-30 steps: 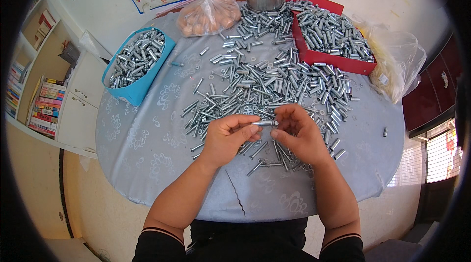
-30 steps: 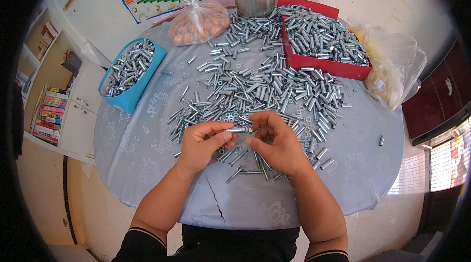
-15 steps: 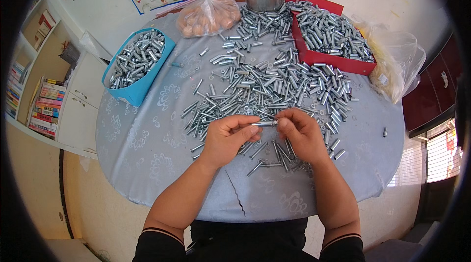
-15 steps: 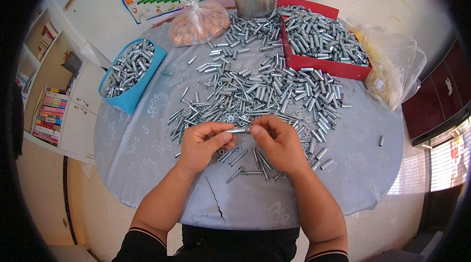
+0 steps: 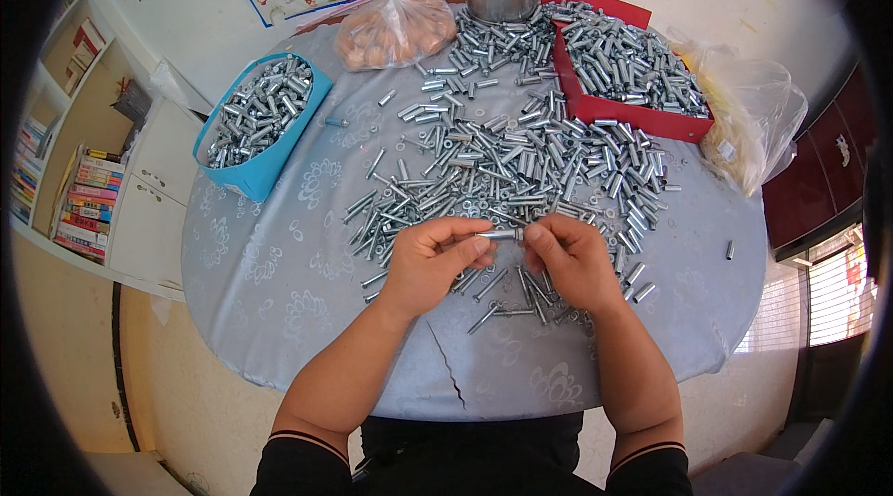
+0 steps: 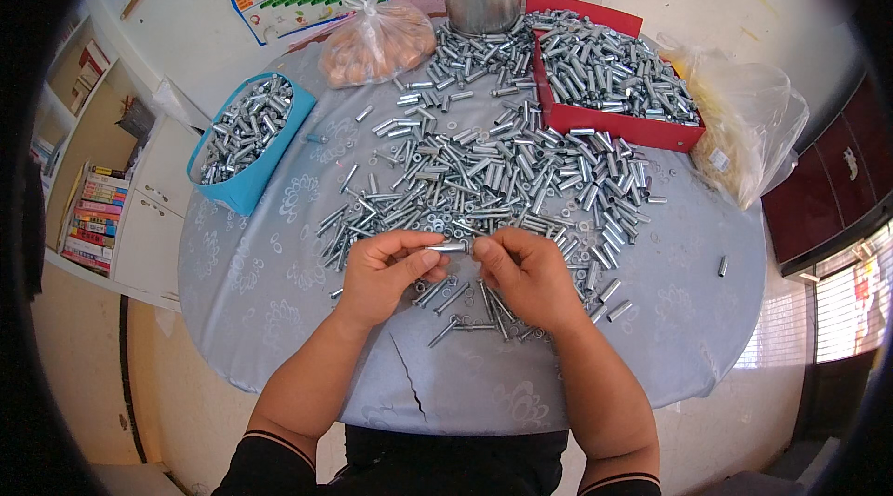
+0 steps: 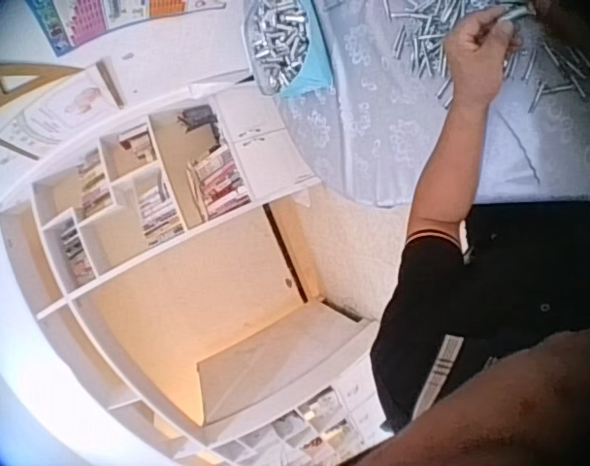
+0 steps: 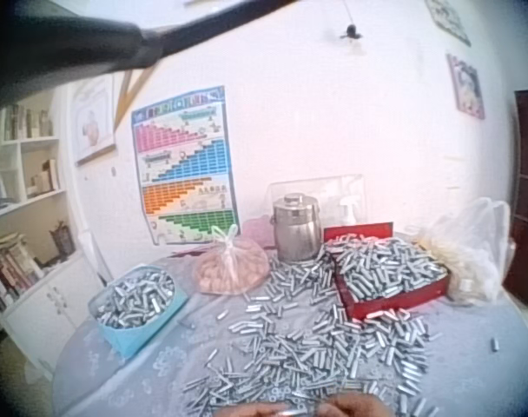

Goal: The person repeatedly picks up metal bolts and washers from a table, threads the washers onto the bolts, and places the assembled fasteners into a blue bin. The task involves continuous manual assembly of hardware components.

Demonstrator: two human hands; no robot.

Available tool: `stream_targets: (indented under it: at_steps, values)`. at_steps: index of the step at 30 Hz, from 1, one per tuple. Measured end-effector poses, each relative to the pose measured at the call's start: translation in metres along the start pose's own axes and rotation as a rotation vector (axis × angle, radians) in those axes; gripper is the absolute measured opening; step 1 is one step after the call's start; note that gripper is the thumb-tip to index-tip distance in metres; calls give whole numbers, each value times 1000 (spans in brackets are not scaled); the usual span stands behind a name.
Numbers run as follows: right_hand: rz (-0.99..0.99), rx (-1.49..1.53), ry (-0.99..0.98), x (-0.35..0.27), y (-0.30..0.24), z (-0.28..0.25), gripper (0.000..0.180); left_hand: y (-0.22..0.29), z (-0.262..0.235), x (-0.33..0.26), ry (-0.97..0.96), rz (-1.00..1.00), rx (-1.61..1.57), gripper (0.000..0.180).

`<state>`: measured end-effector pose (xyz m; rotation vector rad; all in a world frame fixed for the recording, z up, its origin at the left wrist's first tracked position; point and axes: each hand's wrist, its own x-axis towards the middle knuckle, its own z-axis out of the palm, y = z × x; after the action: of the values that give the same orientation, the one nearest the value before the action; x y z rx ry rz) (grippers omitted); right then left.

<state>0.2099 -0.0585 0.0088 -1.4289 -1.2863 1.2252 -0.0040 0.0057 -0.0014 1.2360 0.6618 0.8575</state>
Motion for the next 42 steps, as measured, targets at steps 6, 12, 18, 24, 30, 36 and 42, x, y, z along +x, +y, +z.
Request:
stream_targets:
  at_steps: [6,12,18,24,30,36,42]
  values:
    - [-99,252,102,-2,-5,13,18,-1,0,0,-10,3,5,23]
    - [-88,293,48,-1,-6,8,16,-1,1,-1,-22,32,65,23]
    - [-62,377,70,1,-5,9,13,-3,5,-2,27,74,61,27]
    - [170,48,-391,-9,-22,-17,12,4,2,0,280,197,87,23]
    - [-292,936,323,7,-41,4,36,0,-3,6,395,285,117,20]
    - [-295,572,313,12,-9,-12,38,5,-4,7,475,373,445,12]
    - [-257,515,471,11,-2,-17,27,3,-15,11,356,600,1050,14]
